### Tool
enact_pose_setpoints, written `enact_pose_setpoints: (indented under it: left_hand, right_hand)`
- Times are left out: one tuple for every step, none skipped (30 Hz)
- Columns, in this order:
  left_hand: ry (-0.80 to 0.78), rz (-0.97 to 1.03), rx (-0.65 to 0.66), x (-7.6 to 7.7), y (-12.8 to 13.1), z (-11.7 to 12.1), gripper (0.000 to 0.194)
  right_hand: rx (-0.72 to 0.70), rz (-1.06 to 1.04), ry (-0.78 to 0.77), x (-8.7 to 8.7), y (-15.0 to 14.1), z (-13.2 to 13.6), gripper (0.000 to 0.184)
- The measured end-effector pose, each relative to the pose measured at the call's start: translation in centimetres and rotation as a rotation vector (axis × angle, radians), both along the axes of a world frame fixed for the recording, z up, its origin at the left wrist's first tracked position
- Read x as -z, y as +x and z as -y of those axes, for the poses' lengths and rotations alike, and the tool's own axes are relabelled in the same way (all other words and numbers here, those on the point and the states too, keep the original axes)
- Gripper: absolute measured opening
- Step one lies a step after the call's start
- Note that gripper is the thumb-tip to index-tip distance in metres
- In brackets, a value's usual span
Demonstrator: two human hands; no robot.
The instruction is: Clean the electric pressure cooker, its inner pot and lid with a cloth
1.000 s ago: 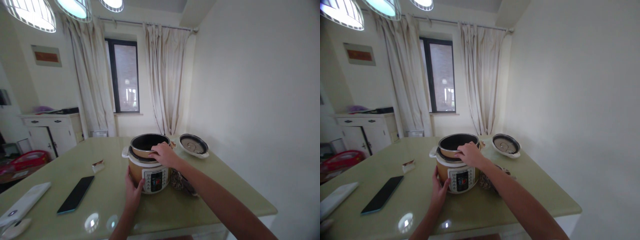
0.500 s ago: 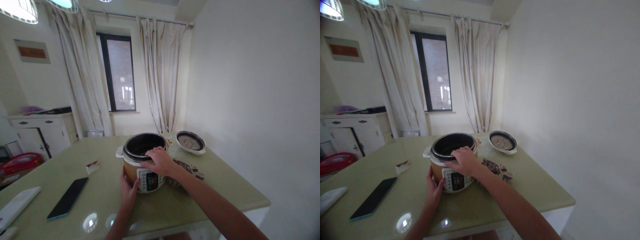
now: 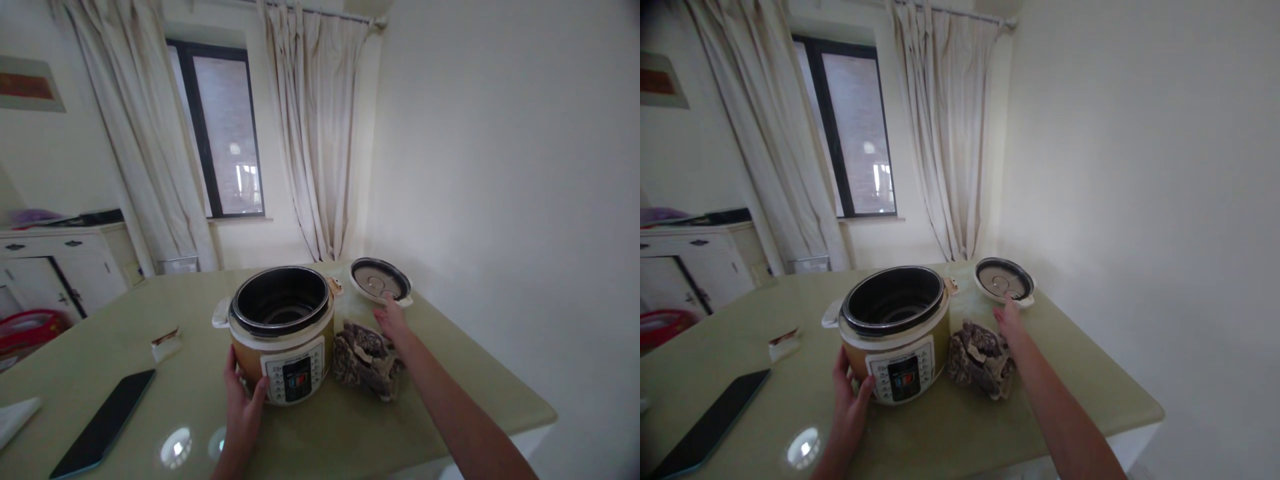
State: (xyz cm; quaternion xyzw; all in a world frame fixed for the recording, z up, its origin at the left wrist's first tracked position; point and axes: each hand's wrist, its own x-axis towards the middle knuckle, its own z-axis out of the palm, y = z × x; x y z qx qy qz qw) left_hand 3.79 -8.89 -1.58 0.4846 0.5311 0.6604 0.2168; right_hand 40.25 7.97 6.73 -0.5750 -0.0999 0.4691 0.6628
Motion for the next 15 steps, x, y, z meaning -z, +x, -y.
enact_pose_setpoints:
  left_hand:
    - [-0.003,0.009,0.005,-0.1,0.1,0.1,0.104]
    - [-0.004,0.019,0.013,-0.3,0.2,0.2,0.105]
    - [-0.001,0.028,0.021,-0.4,0.2,0.3,0.105]
    - [0.003,0.037,0.026,-0.4,0.3,0.4,0.106]
    - [0.003,0.043,0.028,-0.4,0.3,0.4,0.106]
    - [0.000,0.047,0.031,-0.4,0.3,0.4,0.107]
    - [-0.003,0.051,0.034,-0.2,0.3,0.3,0.107]
    - [-0.001,0.053,0.035,-0.1,0.2,0.3,0.107]
    - [0.004,0.053,0.035,0.1,0.2,0.2,0.108]
    - [0.008,0.049,0.031,0.2,0.1,0.1,0.108]
    - [0.010,0.044,0.028,0.3,0.1,0.0,0.108]
    - [0.008,0.040,0.025,0.4,0.1,0.0,0.108]
    - [0.003,0.036,0.022,0.3,0.1,-0.1,0.107]
    - [-0.002,0.034,0.024,0.3,0.1,-0.1,0.107]
    - [-0.003,0.036,0.028,0.2,0.1,-0.1,0.108]
  right_hand:
    - [-0.004,-0.038,-0.015,0.6,0.2,-0.8,0.036]
    - [-0.002,-0.074,-0.029,1.0,0.4,-1.5,0.039]
    - [0.005,-0.106,-0.038,1.3,0.4,-2.2,0.041]
    - [0.017,-0.132,-0.040,1.6,0.5,-2.9,0.041]
    - [0.032,-0.153,-0.037,1.8,0.6,-3.5,0.039]
    - [0.049,-0.170,-0.031,1.9,0.7,-4.0,0.037]
    - [0.067,-0.182,-0.024,2.1,0.8,-4.5,0.033]
    - [0.085,-0.190,-0.016,2.2,1.0,-4.9,0.029]
    - [0.102,-0.194,-0.010,2.3,1.1,-5.2,0.026]
    - [0.117,-0.194,-0.008,2.3,1.4,-5.4,0.025]
    - [0.130,-0.192,-0.007,2.4,1.6,-5.4,0.025]
    - [0.140,-0.186,-0.007,2.4,1.9,-5.3,0.025]
    - [0.147,-0.178,-0.008,2.3,2.3,-5.1,0.024]
    - [0.150,-0.167,-0.008,2.3,2.7,-4.8,0.023]
    - [0.148,-0.154,-0.006,2.2,3.2,-4.3,0.021]
